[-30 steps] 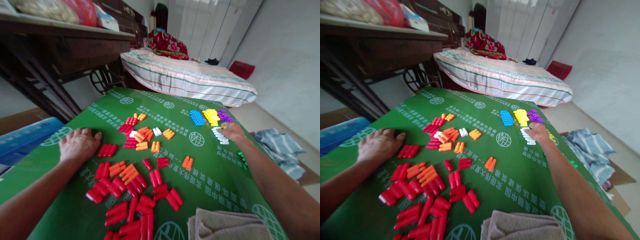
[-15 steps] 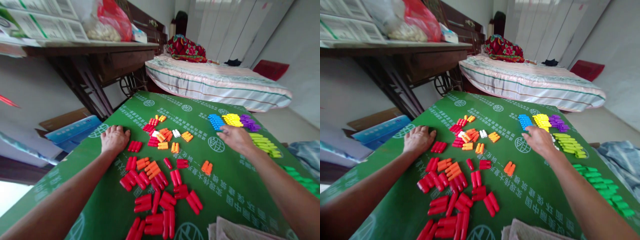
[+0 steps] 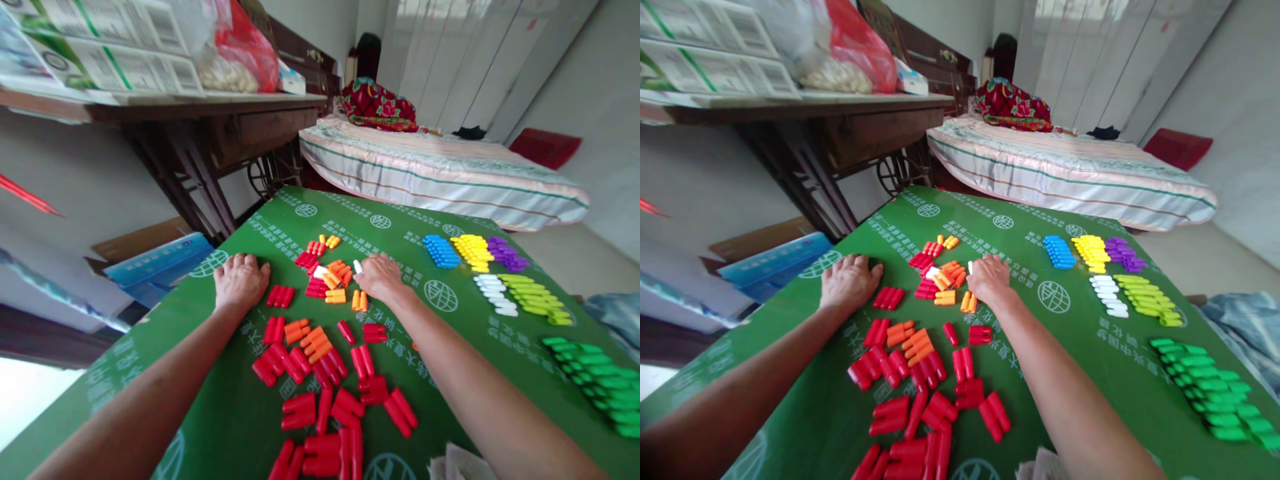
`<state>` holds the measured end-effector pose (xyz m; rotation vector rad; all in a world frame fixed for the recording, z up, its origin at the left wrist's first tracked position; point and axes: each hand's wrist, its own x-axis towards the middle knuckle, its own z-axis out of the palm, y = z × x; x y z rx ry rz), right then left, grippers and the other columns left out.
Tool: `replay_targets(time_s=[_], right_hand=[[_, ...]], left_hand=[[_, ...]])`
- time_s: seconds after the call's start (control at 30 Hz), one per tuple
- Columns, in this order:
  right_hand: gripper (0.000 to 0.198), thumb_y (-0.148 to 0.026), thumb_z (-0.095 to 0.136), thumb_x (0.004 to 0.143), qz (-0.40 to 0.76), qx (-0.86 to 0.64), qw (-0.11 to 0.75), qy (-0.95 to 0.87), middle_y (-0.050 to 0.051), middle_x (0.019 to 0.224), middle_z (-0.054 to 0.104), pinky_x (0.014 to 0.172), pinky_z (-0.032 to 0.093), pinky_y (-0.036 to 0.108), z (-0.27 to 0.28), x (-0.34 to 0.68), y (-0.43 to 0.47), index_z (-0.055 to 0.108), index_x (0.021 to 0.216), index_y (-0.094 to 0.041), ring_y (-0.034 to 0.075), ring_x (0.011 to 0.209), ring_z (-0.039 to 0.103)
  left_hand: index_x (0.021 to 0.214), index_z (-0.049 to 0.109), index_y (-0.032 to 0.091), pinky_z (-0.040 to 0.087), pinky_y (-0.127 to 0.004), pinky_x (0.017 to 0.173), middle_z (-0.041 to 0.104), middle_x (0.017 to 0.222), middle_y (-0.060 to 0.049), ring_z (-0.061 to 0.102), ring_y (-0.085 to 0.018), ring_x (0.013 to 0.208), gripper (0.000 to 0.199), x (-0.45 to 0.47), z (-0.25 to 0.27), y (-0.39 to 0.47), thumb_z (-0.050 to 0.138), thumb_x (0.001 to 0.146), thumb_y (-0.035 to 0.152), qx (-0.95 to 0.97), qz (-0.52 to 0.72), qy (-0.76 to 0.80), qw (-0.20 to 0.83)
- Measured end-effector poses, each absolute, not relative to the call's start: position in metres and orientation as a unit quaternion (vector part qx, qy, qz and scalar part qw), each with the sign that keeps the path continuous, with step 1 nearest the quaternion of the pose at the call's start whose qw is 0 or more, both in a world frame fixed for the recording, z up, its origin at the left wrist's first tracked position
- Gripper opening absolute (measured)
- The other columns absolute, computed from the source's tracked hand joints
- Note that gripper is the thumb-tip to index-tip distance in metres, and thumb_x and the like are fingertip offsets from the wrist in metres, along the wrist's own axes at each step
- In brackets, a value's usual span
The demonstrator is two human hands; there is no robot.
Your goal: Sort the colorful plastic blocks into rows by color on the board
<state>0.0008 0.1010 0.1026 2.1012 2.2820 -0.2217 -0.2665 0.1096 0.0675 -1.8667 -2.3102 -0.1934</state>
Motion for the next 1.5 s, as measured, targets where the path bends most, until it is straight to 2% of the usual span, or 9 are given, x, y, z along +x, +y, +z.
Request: replay_targets(time_s=[0.1, 0.27, 0.6, 0.8, 1.0, 1.2, 1.4, 1.5], right_hand=[[0.036, -0.040, 0.052, 0.087, -0.073, 0.676, 0.017, 0.733, 0.015, 0.119, 0.062, 0.091, 0.041, 0.038, 0.100, 0.005, 0.102, 0.069, 0.107, -0.014, 0.027, 0.114, 0.052], [0.049, -0.053, 0.045, 0.087, -0.095, 0.670, -0.013, 0.736, 0.017, 0.122, 0.061, 0.092, 0.040, 0.043, 0.100, 0.008, 0.104, 0.068, 0.107, -0.014, 0.029, 0.115, 0.051], [0.040, -0.039, 0.044, 0.089, -0.096, 0.655, -0.017, 0.749, 0.017, 0.123, 0.061, 0.092, 0.040, 0.044, 0.096, 0.005, 0.112, 0.066, 0.110, -0.013, 0.029, 0.114, 0.051], [0.031, -0.028, 0.050, 0.083, -0.090, 0.620, -0.005, 0.779, 0.016, 0.117, 0.063, 0.090, 0.041, 0.039, 0.113, 0.026, 0.097, 0.069, 0.102, -0.012, 0.028, 0.110, 0.055], [0.028, -0.034, 0.049, 0.087, -0.024, 0.563, -0.009, 0.826, 0.011, 0.100, 0.066, 0.087, 0.038, 0.036, 0.129, 0.084, 0.054, 0.069, 0.094, -0.015, 0.024, 0.100, 0.055], [0.019, -0.028, 0.051, 0.087, -0.033, 0.549, 0.014, 0.835, 0.008, 0.096, 0.064, 0.087, 0.037, 0.033, 0.113, 0.139, 0.015, 0.067, 0.088, -0.017, 0.020, 0.098, 0.053], [0.015, -0.025, 0.052, 0.086, -0.066, 0.580, 0.036, 0.811, 0.009, 0.099, 0.063, 0.088, 0.038, 0.032, 0.098, 0.168, 0.003, 0.065, 0.090, -0.017, 0.021, 0.100, 0.052], [0.021, -0.026, 0.055, 0.085, -0.057, 0.596, 0.026, 0.801, 0.009, 0.104, 0.062, 0.089, 0.039, 0.034, 0.097, 0.166, 0.000, 0.062, 0.102, -0.017, 0.022, 0.102, 0.052]], left_hand=[[0.113, 0.056, 0.013, 0.035, -0.048, 0.099, 0.053, 0.128, -0.019, 0.042, -0.034, 0.124, 0.053, -0.266, 0.070, 0.110, 0.027, 0.087, 0.048, -0.628, -0.064, -0.772, 0.072], [0.115, 0.054, 0.010, 0.034, -0.051, 0.098, 0.049, 0.131, -0.023, 0.039, -0.038, 0.126, 0.059, -0.267, 0.077, 0.112, 0.023, 0.086, 0.052, -0.635, -0.058, -0.769, 0.045], [0.118, 0.052, 0.010, 0.034, -0.052, 0.099, 0.048, 0.132, -0.022, 0.038, -0.038, 0.126, 0.067, -0.270, 0.078, 0.119, 0.016, 0.085, 0.056, -0.630, -0.026, -0.775, 0.042], [0.119, 0.052, 0.008, 0.034, -0.051, 0.100, 0.048, 0.132, -0.023, 0.038, -0.038, 0.127, 0.069, -0.268, 0.082, 0.120, 0.015, 0.084, 0.055, -0.628, -0.020, -0.777, 0.035], [0.120, 0.051, 0.009, 0.034, -0.052, 0.099, 0.047, 0.134, -0.023, 0.037, -0.038, 0.127, 0.068, -0.268, 0.081, 0.120, 0.016, 0.084, 0.055, -0.627, -0.024, -0.778, 0.036], [0.119, 0.052, 0.009, 0.034, -0.052, 0.099, 0.047, 0.133, -0.024, 0.037, -0.038, 0.127, 0.068, -0.269, 0.079, 0.120, 0.016, 0.084, 0.056, -0.629, -0.022, -0.776, 0.037], [0.119, 0.051, 0.009, 0.033, -0.051, 0.100, 0.046, 0.134, -0.023, 0.037, -0.037, 0.127, 0.070, -0.267, 0.081, 0.120, 0.013, 0.084, 0.056, -0.622, -0.017, -0.782, 0.035], [0.119, 0.052, 0.009, 0.033, -0.052, 0.100, 0.046, 0.133, -0.023, 0.037, -0.038, 0.127, 0.071, -0.267, 0.083, 0.120, 0.012, 0.084, 0.057, -0.622, -0.013, -0.783, 0.031]])
